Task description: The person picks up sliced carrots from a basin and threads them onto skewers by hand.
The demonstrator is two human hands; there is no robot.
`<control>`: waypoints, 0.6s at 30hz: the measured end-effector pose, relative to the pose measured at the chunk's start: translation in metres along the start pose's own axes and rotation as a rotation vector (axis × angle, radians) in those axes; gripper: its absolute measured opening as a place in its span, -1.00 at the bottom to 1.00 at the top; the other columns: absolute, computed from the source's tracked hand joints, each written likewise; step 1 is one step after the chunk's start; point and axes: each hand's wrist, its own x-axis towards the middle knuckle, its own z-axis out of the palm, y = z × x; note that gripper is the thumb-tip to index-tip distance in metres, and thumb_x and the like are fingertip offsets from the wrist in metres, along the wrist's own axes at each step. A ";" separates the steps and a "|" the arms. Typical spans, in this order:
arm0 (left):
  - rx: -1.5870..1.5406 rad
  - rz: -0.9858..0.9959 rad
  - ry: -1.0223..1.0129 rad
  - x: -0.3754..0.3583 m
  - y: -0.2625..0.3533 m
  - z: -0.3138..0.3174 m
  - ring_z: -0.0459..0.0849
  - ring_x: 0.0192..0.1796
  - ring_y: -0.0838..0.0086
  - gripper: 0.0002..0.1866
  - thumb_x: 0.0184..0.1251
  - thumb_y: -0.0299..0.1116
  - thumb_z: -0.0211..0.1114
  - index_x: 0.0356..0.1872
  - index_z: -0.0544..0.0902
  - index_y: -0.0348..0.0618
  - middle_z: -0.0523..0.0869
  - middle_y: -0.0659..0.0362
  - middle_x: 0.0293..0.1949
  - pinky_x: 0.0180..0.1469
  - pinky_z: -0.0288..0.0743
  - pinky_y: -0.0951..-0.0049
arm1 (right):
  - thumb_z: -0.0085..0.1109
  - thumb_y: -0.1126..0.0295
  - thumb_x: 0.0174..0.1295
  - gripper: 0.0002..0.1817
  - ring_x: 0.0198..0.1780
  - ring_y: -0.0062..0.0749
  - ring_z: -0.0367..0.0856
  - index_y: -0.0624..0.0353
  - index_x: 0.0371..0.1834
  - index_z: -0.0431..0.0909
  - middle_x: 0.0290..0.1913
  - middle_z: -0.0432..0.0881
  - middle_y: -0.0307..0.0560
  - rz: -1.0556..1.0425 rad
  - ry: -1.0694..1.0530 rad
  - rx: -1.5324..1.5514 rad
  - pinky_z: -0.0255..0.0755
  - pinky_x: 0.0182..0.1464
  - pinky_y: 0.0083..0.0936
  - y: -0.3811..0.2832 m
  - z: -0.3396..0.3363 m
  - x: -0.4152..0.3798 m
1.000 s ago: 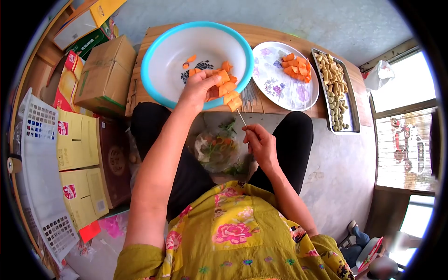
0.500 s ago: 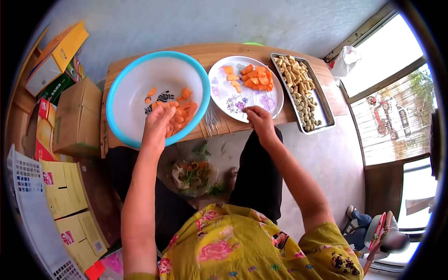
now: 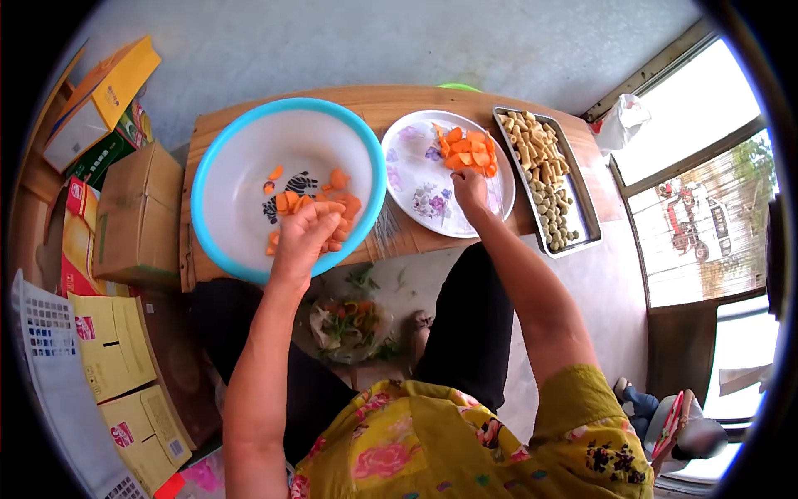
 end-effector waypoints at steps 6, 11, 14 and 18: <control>-0.027 -0.020 -0.024 0.002 -0.001 0.001 0.65 -0.32 0.58 -0.80 0.36 -0.38 0.18 -0.09 0.54 -0.26 0.65 0.22 -0.32 -0.30 0.57 0.59 | 0.08 0.27 0.09 -0.78 -0.16 -0.01 0.63 0.11 -0.34 0.67 -0.26 0.67 0.08 0.070 0.102 -0.065 0.48 -0.12 -0.19 -0.009 0.016 -0.001; -0.024 -0.007 -0.050 0.002 0.000 0.004 0.65 -0.32 0.60 -0.77 0.35 -0.35 0.20 -0.09 0.54 -0.28 0.66 0.22 -0.32 -0.30 0.56 0.61 | 0.07 0.29 0.09 -0.78 -0.16 -0.03 0.63 0.08 -0.32 0.67 -0.26 0.67 0.07 0.098 0.049 -0.111 0.49 -0.12 -0.22 -0.002 0.029 0.002; -0.014 -0.009 -0.055 0.002 -0.001 0.004 0.65 -0.32 0.60 -0.77 0.36 -0.34 0.20 -0.08 0.54 -0.27 0.66 0.22 -0.32 -0.30 0.56 0.61 | 0.11 0.30 0.07 -0.80 -0.13 -0.05 0.63 0.07 -0.30 0.66 -0.23 0.66 0.04 0.094 0.003 -0.094 0.48 -0.11 -0.22 -0.001 0.030 0.002; 0.010 -0.007 -0.052 0.004 -0.001 0.004 0.64 -0.32 0.61 -0.77 0.36 -0.34 0.19 -0.08 0.54 -0.27 0.66 0.23 -0.32 -0.30 0.55 0.61 | 0.20 0.28 0.04 -0.76 -0.05 -0.04 0.57 0.08 -0.22 0.60 -0.09 0.58 0.02 -0.010 0.027 -0.130 0.44 -0.06 -0.20 -0.001 0.023 -0.002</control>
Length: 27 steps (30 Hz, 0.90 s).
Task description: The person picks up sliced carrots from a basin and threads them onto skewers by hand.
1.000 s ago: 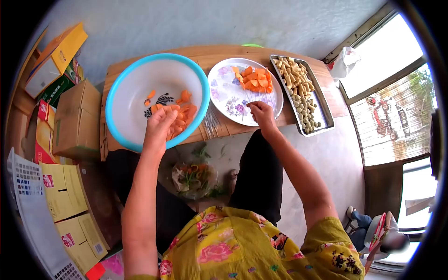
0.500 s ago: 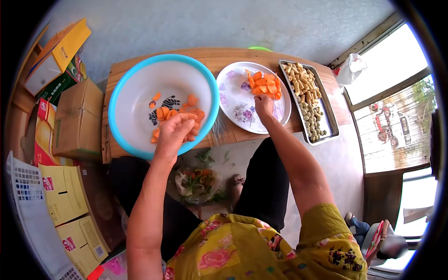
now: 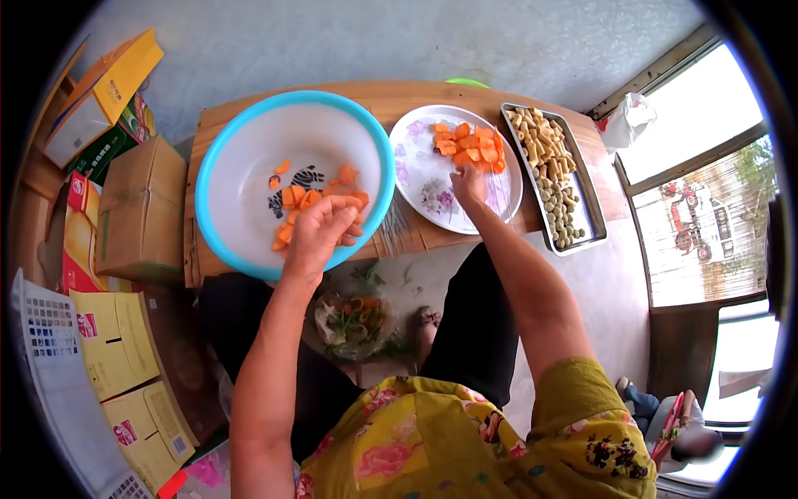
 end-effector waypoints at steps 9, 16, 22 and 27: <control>0.041 0.028 -0.010 0.002 -0.003 -0.001 0.63 -0.34 0.64 -0.78 0.37 -0.35 0.18 -0.09 0.56 -0.26 0.64 0.24 -0.33 -0.32 0.54 0.65 | 0.13 0.26 0.17 -0.81 -0.28 0.01 0.62 0.13 -0.32 0.61 -0.38 0.65 0.07 -0.412 -0.263 0.201 0.45 -0.22 -0.21 -0.054 -0.057 -0.105; 0.019 0.003 0.031 0.002 -0.007 -0.006 0.63 -0.36 0.65 -0.79 0.35 -0.34 0.20 -0.09 0.56 -0.24 0.64 0.24 -0.33 -0.33 0.54 0.66 | 0.13 0.20 0.15 -0.77 -0.31 -0.01 0.62 0.13 -0.36 0.55 -0.43 0.64 0.04 -0.405 -0.357 -0.110 0.44 -0.25 -0.15 -0.052 -0.016 -0.150; 0.012 -0.014 0.066 -0.003 0.000 -0.007 0.63 -0.36 0.65 -0.78 0.35 -0.33 0.20 -0.10 0.57 -0.23 0.64 0.24 -0.34 -0.35 0.54 0.65 | 0.16 0.13 0.12 -0.70 -0.31 0.02 0.62 0.16 -0.37 0.46 -0.44 0.63 0.10 -0.346 -0.283 -0.171 0.42 -0.25 -0.09 -0.065 0.011 -0.147; 0.032 -0.006 0.067 -0.003 0.000 -0.009 0.61 -0.37 0.65 -0.79 0.35 -0.33 0.19 -0.12 0.58 -0.25 0.63 0.24 -0.36 -0.34 0.55 0.66 | 0.19 0.11 0.09 -0.66 -0.26 0.06 0.62 0.19 -0.35 0.47 -0.40 0.63 0.17 -0.391 -0.117 -0.144 0.44 -0.21 -0.07 -0.073 0.026 -0.136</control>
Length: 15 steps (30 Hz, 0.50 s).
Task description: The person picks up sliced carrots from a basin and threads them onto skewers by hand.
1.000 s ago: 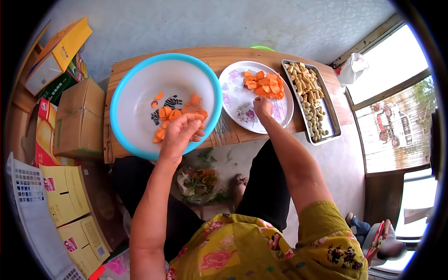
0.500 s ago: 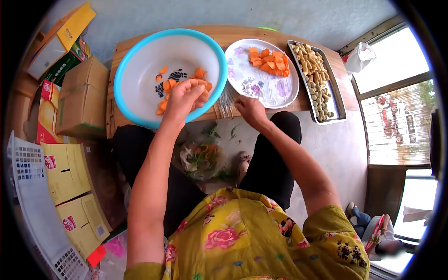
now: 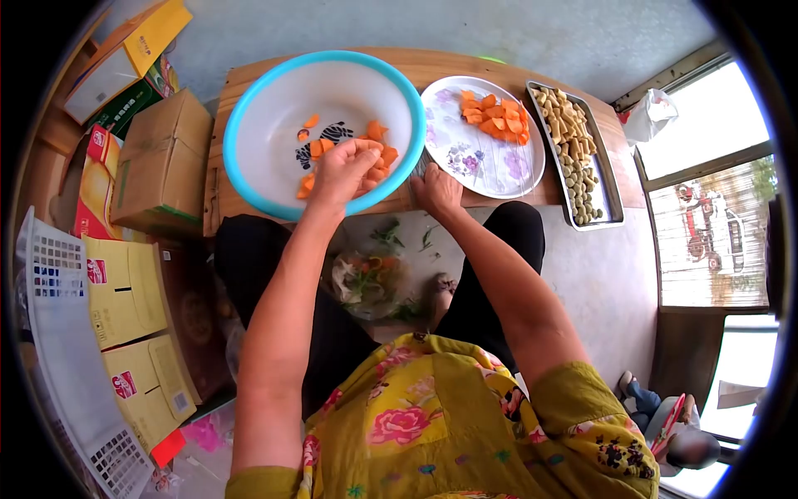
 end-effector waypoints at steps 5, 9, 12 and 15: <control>0.014 0.006 0.016 0.003 -0.002 -0.001 0.61 -0.37 0.66 -0.78 0.35 -0.34 0.19 -0.12 0.58 -0.26 0.63 0.24 -0.36 -0.35 0.55 0.66 | 0.10 0.22 0.14 -0.73 -0.16 -0.01 0.65 0.22 -0.27 0.54 -0.28 0.67 0.17 0.181 -0.221 -0.021 0.46 -0.06 -0.14 -0.007 -0.010 0.014; 0.021 0.011 -0.002 0.004 -0.003 -0.001 0.61 -0.38 0.66 -0.79 0.35 -0.34 0.19 -0.12 0.58 -0.25 0.64 0.24 -0.36 -0.36 0.54 0.66 | 0.14 0.27 0.13 -0.77 -0.25 -0.16 0.69 0.23 -0.36 0.55 -0.31 0.67 0.14 0.221 -0.249 0.172 0.52 -0.18 -0.25 0.009 -0.012 0.008; 0.020 0.013 -0.015 0.007 -0.008 0.000 0.62 -0.39 0.66 -0.79 0.35 -0.33 0.19 -0.12 0.57 -0.25 0.64 0.24 -0.36 -0.37 0.54 0.66 | 0.17 0.32 0.14 -0.80 -0.47 -0.34 0.64 0.25 -0.42 0.54 -0.42 0.65 0.02 0.382 -0.444 0.698 0.48 -0.44 -0.40 0.025 -0.015 0.000; 0.041 0.008 -0.019 0.009 -0.010 0.002 0.62 -0.39 0.66 -0.79 0.35 -0.33 0.19 -0.12 0.57 -0.24 0.64 0.24 -0.37 -0.39 0.53 0.66 | 0.20 0.35 0.16 -0.82 -0.64 -0.51 0.46 0.23 -0.46 0.50 -0.54 0.57 -0.13 0.495 -0.497 1.117 0.30 -0.63 -0.55 0.025 -0.033 -0.022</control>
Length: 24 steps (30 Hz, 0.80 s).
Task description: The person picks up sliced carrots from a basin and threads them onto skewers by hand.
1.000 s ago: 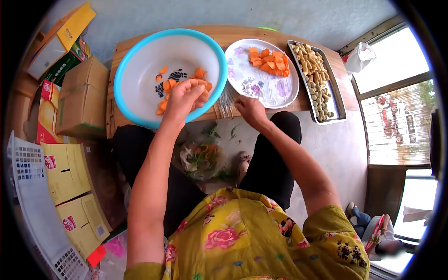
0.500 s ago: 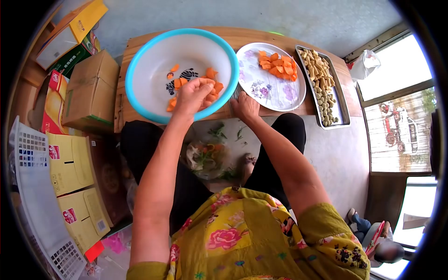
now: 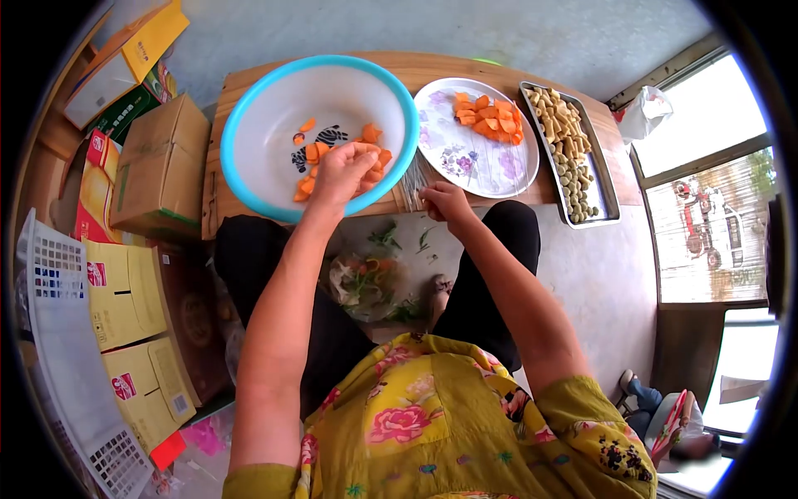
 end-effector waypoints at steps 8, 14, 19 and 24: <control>0.091 -0.037 -0.030 0.003 -0.007 0.004 0.60 -0.45 0.64 -0.73 0.36 -0.29 0.17 -0.06 0.55 -0.26 0.66 0.18 -0.32 -0.47 0.49 0.64 | 0.05 0.36 0.30 -0.84 -0.63 -0.53 0.32 0.16 -0.41 0.43 -0.60 0.41 -0.22 0.030 -0.144 0.617 0.19 -0.56 -0.62 0.003 0.015 -0.123; 0.022 -0.084 -0.094 -0.010 -0.007 0.012 0.54 -0.52 0.67 -0.62 0.39 -0.18 0.15 0.06 0.52 -0.26 0.66 0.17 -0.22 -0.54 0.41 0.68 | 0.06 0.35 0.32 -0.83 -0.60 -0.61 0.34 0.19 -0.38 0.43 -0.57 0.45 -0.24 -0.028 -0.117 0.394 0.23 -0.53 -0.67 0.017 0.036 -0.195; 0.016 -0.059 -0.143 -0.012 -0.007 0.011 0.49 -0.58 0.72 -0.67 0.40 -0.18 0.14 0.00 0.55 -0.21 0.66 0.20 -0.28 -0.61 0.33 0.68 | 0.08 0.43 0.33 -0.91 -0.58 -0.70 0.38 0.20 -0.31 0.48 -0.53 0.50 -0.29 -0.162 -0.254 0.210 0.28 -0.50 -0.72 0.036 0.046 -0.204; -0.328 -0.009 -0.080 -0.011 -0.003 0.002 0.48 -0.67 0.69 -0.76 0.42 -0.25 0.08 -0.20 0.58 -0.23 0.66 0.19 -0.48 -0.69 0.28 0.66 | 0.11 0.38 0.33 -0.88 -0.59 -0.74 0.35 0.17 -0.35 0.47 -0.55 0.48 -0.33 -0.110 -0.288 0.183 0.25 -0.52 -0.74 0.040 0.053 -0.200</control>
